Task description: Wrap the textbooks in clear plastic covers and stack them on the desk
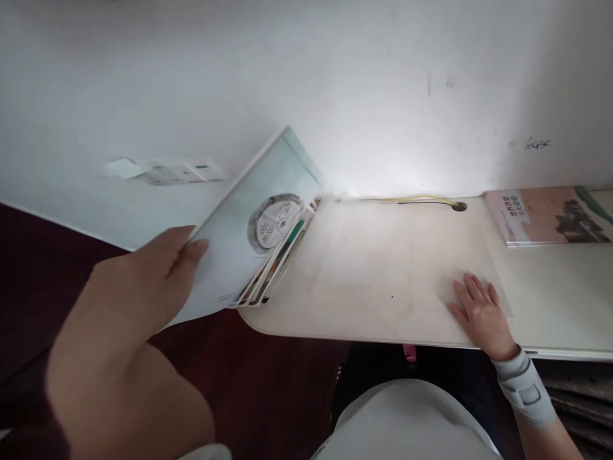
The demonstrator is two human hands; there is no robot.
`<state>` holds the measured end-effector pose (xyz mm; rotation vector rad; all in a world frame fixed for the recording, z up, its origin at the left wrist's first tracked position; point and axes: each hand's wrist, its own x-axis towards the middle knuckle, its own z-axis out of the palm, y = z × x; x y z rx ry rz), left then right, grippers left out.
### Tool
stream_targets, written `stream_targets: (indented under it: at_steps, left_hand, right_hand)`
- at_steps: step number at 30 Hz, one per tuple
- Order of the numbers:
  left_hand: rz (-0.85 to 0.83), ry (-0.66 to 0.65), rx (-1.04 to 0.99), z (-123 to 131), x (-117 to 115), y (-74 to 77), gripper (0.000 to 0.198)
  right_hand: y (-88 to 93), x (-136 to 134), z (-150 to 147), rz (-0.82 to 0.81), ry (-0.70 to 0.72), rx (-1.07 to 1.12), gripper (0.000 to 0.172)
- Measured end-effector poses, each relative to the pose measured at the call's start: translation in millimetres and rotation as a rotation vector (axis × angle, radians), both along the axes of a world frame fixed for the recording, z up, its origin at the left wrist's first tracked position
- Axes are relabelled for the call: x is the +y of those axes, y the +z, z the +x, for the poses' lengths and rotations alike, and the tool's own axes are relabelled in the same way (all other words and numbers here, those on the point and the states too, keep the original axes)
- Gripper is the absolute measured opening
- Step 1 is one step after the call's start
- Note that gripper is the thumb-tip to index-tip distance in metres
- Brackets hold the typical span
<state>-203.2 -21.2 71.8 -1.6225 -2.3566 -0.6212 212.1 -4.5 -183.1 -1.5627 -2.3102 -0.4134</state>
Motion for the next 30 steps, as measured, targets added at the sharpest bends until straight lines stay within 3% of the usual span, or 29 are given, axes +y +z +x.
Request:
stream_targets:
  at_steps: [3, 5, 6, 8, 11, 14, 17, 21, 26, 30]
  left_hand:
    - [0.154, -0.220, -0.281, 16.7, 21.5, -23.8, 0.035]
    - [0.248, -0.420, -0.635, 30.7, 42.9, -55.8, 0.039]
    - [0.213, -0.482, -0.847, 37.1, 53.5, -74.3, 0.043]
    - [0.122, -0.527, -1.145, 45.8, 71.6, -111.8, 0.050]
    - [-0.003, -0.498, -1.338, 43.8, 87.4, -158.7, 0.052]
    - [-0.142, -0.382, -1.271, 28.4, 91.7, -187.8, 0.049]
    - [-0.247, -0.323, -1.149, 13.5, 91.4, -201.4, 0.044]
    - [-0.258, -0.292, -0.990, 8.0, 91.3, -206.5, 0.034]
    - [-0.196, -0.272, -0.258, 19.4, 85.8, -211.2, 0.034]
    - [-0.198, -0.296, -0.097, 25.2, 80.3, -217.6, 0.034]
  right_hand:
    - [1.7, 0.1, -1.6, -0.015, -0.011, 0.020, 0.043]
    - [3.0, 0.2, -2.1, -0.030, -0.015, 0.033, 0.043]
    - [3.8, 0.2, -2.3, -0.037, -0.015, 0.036, 0.043]
    - [5.8, 0.1, -3.0, -0.045, -0.016, 0.035, 0.043]
    - [9.2, 0.0, -4.4, -0.043, -0.020, 0.016, 0.043]
    - [11.2, -0.3, -5.3, -0.030, -0.025, -0.003, 0.042]
    - [11.1, -0.9, -5.1, -0.030, -0.031, -0.006, 0.042]
    - [9.7, -1.0, -3.9, -0.043, -0.028, 0.000, 0.042]
    - [7.8, -0.1, -1.3, -0.070, -0.022, 0.024, 0.043]
    - [5.6, 0.1, 0.3, -0.067, -0.013, 0.049, 0.043]
